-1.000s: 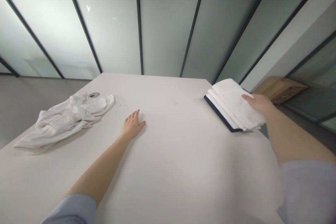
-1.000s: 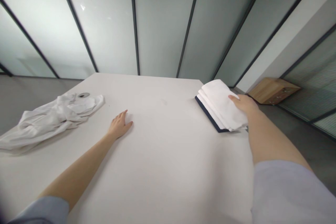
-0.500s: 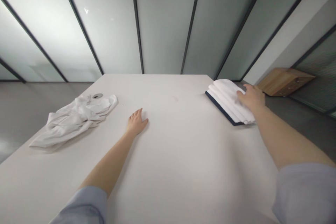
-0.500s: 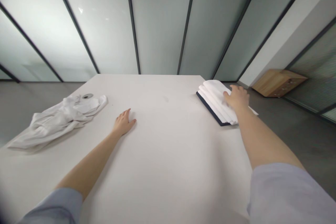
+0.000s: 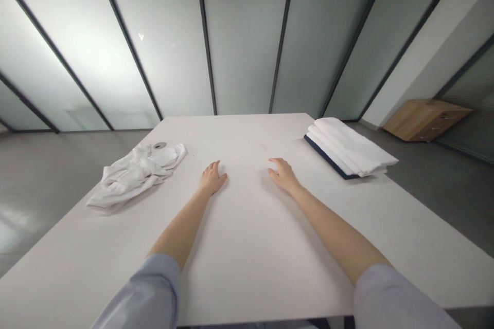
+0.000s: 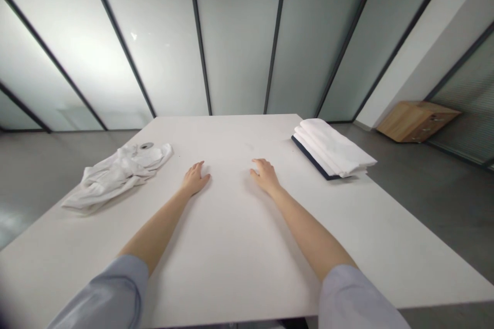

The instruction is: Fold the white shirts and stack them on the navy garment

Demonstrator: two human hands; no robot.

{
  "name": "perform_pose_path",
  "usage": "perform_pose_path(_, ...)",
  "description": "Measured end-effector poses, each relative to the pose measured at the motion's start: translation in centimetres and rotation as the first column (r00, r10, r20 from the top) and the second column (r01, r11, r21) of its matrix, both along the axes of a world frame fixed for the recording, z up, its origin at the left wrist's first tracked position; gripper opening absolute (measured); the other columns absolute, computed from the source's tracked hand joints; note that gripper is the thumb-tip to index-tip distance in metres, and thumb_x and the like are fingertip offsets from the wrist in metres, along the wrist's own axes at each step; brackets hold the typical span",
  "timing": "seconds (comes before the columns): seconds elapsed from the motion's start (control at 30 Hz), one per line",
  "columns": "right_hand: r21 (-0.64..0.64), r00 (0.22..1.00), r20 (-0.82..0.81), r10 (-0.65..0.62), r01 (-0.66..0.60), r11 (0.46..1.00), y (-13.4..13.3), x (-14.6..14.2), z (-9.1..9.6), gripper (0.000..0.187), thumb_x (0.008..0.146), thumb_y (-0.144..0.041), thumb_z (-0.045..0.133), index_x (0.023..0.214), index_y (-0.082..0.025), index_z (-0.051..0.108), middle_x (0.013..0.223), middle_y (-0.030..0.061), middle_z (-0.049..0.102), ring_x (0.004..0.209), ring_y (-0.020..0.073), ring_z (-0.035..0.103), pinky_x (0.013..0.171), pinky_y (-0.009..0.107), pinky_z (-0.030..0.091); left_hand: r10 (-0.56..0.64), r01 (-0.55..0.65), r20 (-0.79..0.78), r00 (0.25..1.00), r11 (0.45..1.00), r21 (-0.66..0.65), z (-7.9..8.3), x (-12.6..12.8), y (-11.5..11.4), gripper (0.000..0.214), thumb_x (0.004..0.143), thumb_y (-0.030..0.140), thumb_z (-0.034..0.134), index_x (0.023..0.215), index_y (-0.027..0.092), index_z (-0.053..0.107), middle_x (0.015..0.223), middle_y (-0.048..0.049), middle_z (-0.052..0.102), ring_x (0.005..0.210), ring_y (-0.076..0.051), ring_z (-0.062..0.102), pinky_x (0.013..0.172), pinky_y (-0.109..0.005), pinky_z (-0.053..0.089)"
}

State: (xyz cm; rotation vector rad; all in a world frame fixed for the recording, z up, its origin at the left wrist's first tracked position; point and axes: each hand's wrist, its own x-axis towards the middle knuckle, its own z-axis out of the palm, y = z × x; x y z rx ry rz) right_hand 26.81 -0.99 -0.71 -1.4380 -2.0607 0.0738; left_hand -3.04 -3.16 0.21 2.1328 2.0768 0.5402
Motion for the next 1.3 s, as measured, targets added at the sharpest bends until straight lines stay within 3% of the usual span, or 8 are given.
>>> perform_pose_path(0.1,-0.113,0.998,0.065,0.0,0.007,0.994,-0.7,-1.7,-1.1,0.035,0.085,-0.028,0.054,0.118,-0.021,0.061,0.121,0.011,0.061,0.111,0.0249,0.055,0.096,0.038,0.04,-0.007,0.007,-0.01,1.0,1.0,-0.01,0.1,-0.1,-0.2,0.06,0.086,0.037,0.051,0.14,0.016,0.039,0.141,-0.0147,0.049,0.13,-0.026,0.046,0.107,-0.037,0.035)
perform_pose_path(0.3,-0.185,0.996,0.056,0.072,-0.061,0.981,-1.1,-0.7,-1.2,0.027,0.087,-0.028,0.053,0.11,-0.02,0.065,0.117,0.0087,0.064,0.109,0.0221,0.056,0.095,0.035,0.04,-0.005,0.004,-0.027,1.0,1.0,-0.024,0.1,-0.1,-0.1,0.058,0.085,0.036,0.052,0.138,0.016,0.042,0.14,-0.0141,0.05,0.128,-0.027,0.047,0.106,-0.037,0.036)
perform_pose_path(0.93,-0.209,0.999,-0.005,0.045,-0.045,0.977,-1.4,-1.1,-0.9,0.024,0.088,-0.028,0.052,0.105,-0.021,0.068,0.116,0.008,0.064,0.108,0.0216,0.057,0.095,0.035,0.04,0.008,-0.008,0.009,1.0,1.0,-0.027,0.9,0.1,-0.6,0.051,0.085,0.032,0.052,0.133,0.017,0.047,0.137,-0.0138,0.053,0.127,-0.024,0.049,0.105,-0.037,0.038)
perform_pose_path(1.17,-0.204,0.999,-0.018,0.043,-0.046,0.978,-1.2,-1.0,-1.1,0.023,0.088,-0.028,0.052,0.103,-0.021,0.068,0.115,0.0077,0.065,0.107,0.0211,0.057,0.096,0.035,0.04,0.032,-0.038,0.094,0.995,0.997,0.06,0.6,-0.6,-0.2,0.039,0.086,0.029,0.051,0.124,0.02,0.056,0.127,-0.0103,0.059,0.117,-0.023,0.056,0.103,-0.037,0.042)
perform_pose_path(1.3,-0.203,0.999,-0.023,0.034,-0.038,0.978,-1.1,-1.0,-1.1,0.023,0.088,-0.027,0.051,0.102,-0.021,0.068,0.113,0.0076,0.066,0.107,0.0211,0.057,0.096,0.035,0.04,0.097,-0.101,0.051,0.994,0.99,0.095,0.8,-1.7,0.0,0.035,0.086,0.031,0.051,0.118,0.02,0.06,0.121,-0.01,0.062,0.115,-0.024,0.056,0.1,-0.038,0.044)
